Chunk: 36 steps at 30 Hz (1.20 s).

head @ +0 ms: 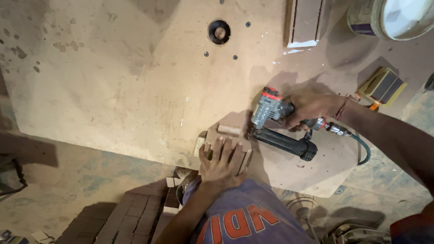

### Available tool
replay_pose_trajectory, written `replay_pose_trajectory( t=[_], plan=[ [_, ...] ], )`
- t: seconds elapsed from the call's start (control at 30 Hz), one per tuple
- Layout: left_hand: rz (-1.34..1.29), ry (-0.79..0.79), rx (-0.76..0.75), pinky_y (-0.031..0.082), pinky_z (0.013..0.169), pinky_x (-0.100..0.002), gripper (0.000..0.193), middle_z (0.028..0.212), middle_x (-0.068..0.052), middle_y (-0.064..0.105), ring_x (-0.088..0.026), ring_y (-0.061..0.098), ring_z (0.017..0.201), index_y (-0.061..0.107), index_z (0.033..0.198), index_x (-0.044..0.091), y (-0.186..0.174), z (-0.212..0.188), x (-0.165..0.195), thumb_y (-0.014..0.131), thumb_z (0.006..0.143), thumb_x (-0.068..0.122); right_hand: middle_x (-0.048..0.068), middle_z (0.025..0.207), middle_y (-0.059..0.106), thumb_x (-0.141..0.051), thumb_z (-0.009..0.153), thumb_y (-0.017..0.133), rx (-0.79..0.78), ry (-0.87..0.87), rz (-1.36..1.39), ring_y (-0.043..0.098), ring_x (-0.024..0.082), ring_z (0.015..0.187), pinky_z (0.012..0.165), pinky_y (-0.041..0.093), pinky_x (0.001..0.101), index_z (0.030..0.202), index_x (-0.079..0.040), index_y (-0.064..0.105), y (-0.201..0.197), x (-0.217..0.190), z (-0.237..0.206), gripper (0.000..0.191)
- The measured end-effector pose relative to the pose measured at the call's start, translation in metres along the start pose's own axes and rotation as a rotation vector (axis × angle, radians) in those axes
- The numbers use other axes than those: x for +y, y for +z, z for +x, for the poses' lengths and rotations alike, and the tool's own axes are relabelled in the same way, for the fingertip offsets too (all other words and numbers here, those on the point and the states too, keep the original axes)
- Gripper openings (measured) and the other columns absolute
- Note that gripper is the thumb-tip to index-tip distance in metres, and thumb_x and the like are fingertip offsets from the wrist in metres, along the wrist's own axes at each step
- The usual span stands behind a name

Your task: The person assembles small wooden boxes by hand, aligning pre-cut pieces and securing them with a pneumatic nail gun. The person repeatedly picks up components, positions them into a box shape, and fastens the joints before moving to the next unit.

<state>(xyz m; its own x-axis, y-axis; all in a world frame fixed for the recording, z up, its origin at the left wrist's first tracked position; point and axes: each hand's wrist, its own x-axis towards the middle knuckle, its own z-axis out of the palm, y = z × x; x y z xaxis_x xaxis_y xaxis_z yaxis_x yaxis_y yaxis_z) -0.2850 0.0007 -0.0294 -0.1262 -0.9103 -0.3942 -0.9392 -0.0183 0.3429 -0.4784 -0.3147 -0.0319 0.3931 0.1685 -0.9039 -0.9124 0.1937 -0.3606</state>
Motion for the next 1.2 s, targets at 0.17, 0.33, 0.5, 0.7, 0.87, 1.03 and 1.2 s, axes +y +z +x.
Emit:
replay_pose_trajectory(
  t=[0.17,0.33,0.5,0.7,0.87,1.03,1.2],
  plan=[
    [-0.004,0.010,0.174,0.031,0.099,-0.081,0.085,0.151,-0.013,0.043,-0.031,0.029,0.148,0.051,0.146,0.021,-0.002,-0.001,0.002,0.071,0.074,0.063,0.006,0.065,0.067,0.001,0.075,0.078,-0.094,-0.049,0.084,0.063,0.016,0.050,0.045,0.054,0.0323,0.092,0.002,0.069,0.002,0.009,0.000,0.019],
    [0.020,0.032,0.197,0.031,0.099,-0.080,0.081,0.149,-0.015,0.043,-0.033,0.030,0.147,0.052,0.145,0.020,0.000,-0.001,0.001,0.071,0.077,0.060,0.007,0.065,0.066,0.003,0.074,0.077,-0.112,-0.145,0.126,0.061,0.014,0.049,0.045,0.052,0.0313,0.085,0.005,0.071,0.005,0.023,0.002,0.013],
    [-0.022,0.001,0.070,0.027,0.101,-0.082,0.087,0.154,-0.013,0.036,-0.033,0.026,0.149,0.046,0.148,0.023,-0.003,0.000,0.001,0.069,0.074,0.063,0.007,0.058,0.064,0.003,0.073,0.075,-0.100,-0.093,0.151,0.061,0.015,0.046,0.043,0.052,0.0327,0.084,0.001,0.070,0.009,0.028,-0.006,0.013],
    [-0.066,-0.059,-0.307,0.016,0.101,-0.086,0.092,0.161,-0.013,0.023,-0.033,0.013,0.151,0.031,0.154,0.025,-0.014,0.009,0.003,0.064,0.079,0.066,0.005,0.052,0.059,0.002,0.075,0.075,-0.100,-0.047,0.159,0.056,0.014,0.042,0.042,0.050,0.0317,0.090,0.001,0.071,0.015,0.018,-0.022,0.015],
    [-0.118,-0.085,-0.407,0.012,0.102,-0.086,0.095,0.166,-0.012,0.016,-0.035,0.009,0.153,0.027,0.157,0.027,-0.016,0.015,0.004,0.063,0.079,0.067,0.006,0.052,0.062,0.000,0.075,0.076,-0.107,-0.089,0.108,0.058,0.014,0.044,0.043,0.051,0.0326,0.082,0.002,0.070,0.014,0.017,-0.023,0.009],
    [-0.063,-0.023,-0.123,0.018,0.104,-0.084,0.087,0.161,-0.014,0.028,-0.035,0.018,0.153,0.040,0.153,0.023,-0.013,0.004,0.003,0.064,0.080,0.064,0.006,0.054,0.063,-0.004,0.077,0.079,-0.060,-0.085,0.054,0.061,0.014,0.047,0.046,0.052,0.0318,0.072,0.005,0.069,0.013,0.019,-0.029,0.015],
    [-0.077,0.046,0.065,0.024,0.100,-0.081,0.084,0.157,-0.021,0.036,-0.038,0.030,0.147,0.048,0.152,0.017,-0.007,0.000,0.000,0.065,0.085,0.064,0.006,0.053,0.063,-0.008,0.078,0.080,0.078,-0.111,0.104,0.061,0.015,0.045,0.044,0.051,0.0314,0.072,0.004,0.071,0.022,0.004,-0.055,0.016]
  ],
)
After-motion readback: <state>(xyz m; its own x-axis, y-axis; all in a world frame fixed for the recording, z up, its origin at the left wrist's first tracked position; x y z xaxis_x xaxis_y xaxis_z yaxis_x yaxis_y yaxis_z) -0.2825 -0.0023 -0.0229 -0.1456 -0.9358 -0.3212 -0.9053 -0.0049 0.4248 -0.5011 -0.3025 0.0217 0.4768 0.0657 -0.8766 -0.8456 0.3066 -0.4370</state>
